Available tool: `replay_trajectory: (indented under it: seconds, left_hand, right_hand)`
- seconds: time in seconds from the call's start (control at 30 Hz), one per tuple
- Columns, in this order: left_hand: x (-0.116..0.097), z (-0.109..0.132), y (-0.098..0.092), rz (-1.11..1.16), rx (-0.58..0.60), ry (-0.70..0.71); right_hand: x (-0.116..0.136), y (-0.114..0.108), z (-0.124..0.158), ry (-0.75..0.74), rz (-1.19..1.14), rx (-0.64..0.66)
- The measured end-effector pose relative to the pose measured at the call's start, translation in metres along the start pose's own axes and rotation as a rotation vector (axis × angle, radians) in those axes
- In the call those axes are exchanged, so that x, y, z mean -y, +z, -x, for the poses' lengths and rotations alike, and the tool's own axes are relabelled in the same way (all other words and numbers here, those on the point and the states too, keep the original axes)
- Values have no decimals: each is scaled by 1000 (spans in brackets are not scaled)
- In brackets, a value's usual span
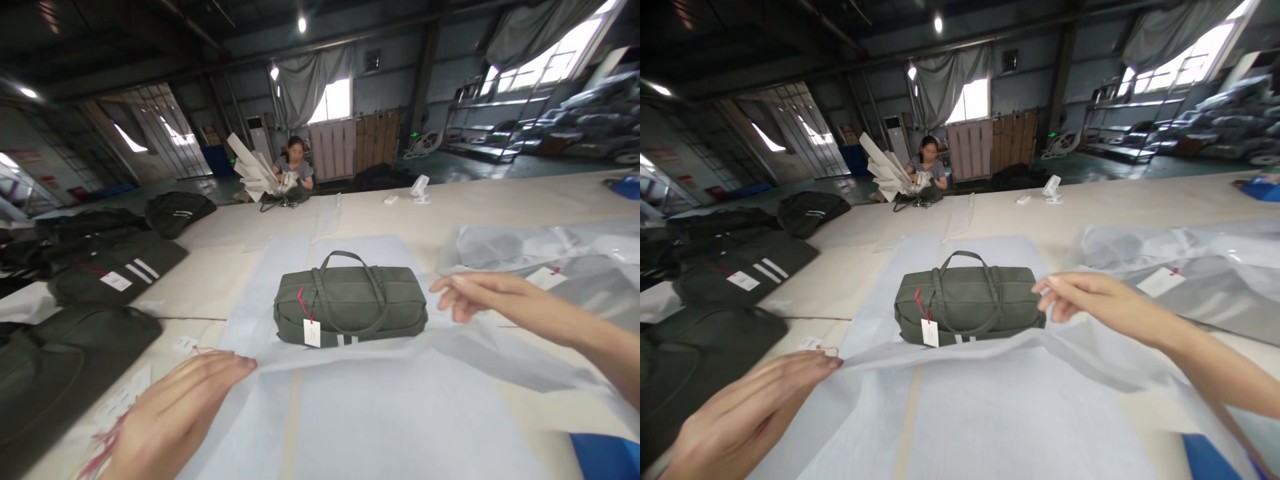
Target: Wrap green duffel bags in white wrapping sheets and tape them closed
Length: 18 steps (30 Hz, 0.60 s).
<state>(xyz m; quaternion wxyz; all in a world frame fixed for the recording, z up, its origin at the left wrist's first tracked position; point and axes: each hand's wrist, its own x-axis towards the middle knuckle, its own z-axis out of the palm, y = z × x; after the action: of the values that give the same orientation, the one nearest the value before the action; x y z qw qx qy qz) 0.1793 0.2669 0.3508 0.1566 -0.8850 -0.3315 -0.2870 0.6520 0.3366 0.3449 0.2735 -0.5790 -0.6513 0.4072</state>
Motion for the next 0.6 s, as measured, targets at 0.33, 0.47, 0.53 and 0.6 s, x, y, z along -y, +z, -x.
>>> replay_trajectory:
  seconds: [0.33, 0.47, 0.53, 0.6]
  left_hand:
    - [25, -8, 12, -14, 22, -30]
    - [38, -48, 19, -8, -5, -110]
    - [52, -74, 26, 36, 7, -192]
    - [70, -102, 35, 122, 72, -295]
  right_hand:
    - [-56, 91, -125, 9, 161, 643]
    - [-72, 100, -127, 8, 212, 613]
    - [-65, 96, -123, -5, 216, 653]
    - [-52, 86, -117, -7, 163, 717]
